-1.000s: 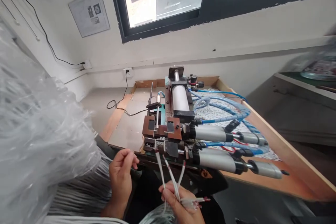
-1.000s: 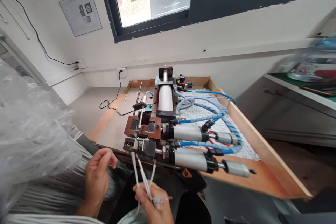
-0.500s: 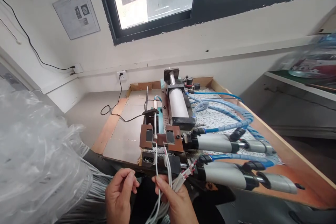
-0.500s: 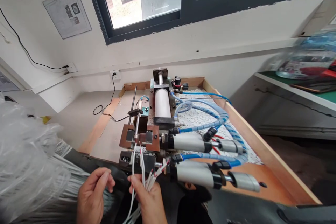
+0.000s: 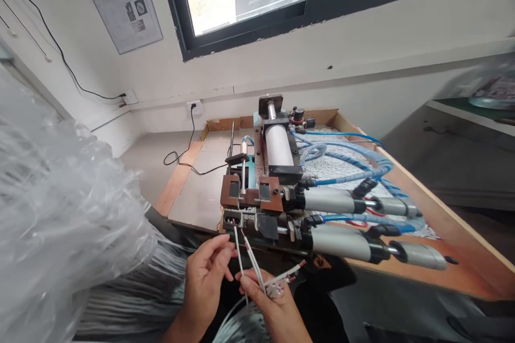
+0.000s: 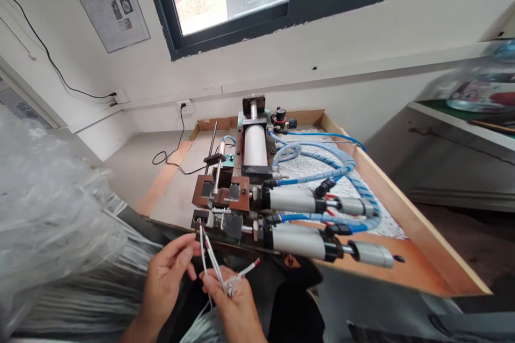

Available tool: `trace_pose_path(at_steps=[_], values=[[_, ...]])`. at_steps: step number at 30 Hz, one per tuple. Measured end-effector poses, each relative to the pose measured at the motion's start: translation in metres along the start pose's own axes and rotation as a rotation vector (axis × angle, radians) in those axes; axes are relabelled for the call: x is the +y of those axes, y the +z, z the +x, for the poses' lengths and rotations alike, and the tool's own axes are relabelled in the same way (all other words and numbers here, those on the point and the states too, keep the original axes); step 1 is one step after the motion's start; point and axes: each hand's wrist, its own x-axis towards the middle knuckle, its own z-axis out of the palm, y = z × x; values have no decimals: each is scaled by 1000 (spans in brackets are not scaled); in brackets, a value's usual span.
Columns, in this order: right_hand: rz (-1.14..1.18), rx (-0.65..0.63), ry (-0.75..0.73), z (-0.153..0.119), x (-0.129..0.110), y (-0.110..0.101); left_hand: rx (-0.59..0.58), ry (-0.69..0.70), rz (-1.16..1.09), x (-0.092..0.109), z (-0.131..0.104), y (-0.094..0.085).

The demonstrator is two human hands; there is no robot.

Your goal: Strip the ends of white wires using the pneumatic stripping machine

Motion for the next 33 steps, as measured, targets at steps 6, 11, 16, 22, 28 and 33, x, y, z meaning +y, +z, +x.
trace_pose_path(at_steps=[6,11,16,22,28,33], values=[[-24,-87,23,-19,-3,-15,-158,-56,57,-3,-19,2],[139,-77,-15,-21,-6,-30,-392,-194,46,-11,-34,5],[123,-119,-2,-30,-4,-38,-469,-268,75,-10,-43,9],[75,-182,88,-33,-10,-42,-529,-331,56,-11,-47,12],[165,-113,110,-34,6,-34,-633,-471,-6,-10,-47,12],[240,222,33,-30,16,-45,-641,-549,-28,-16,-53,8]])
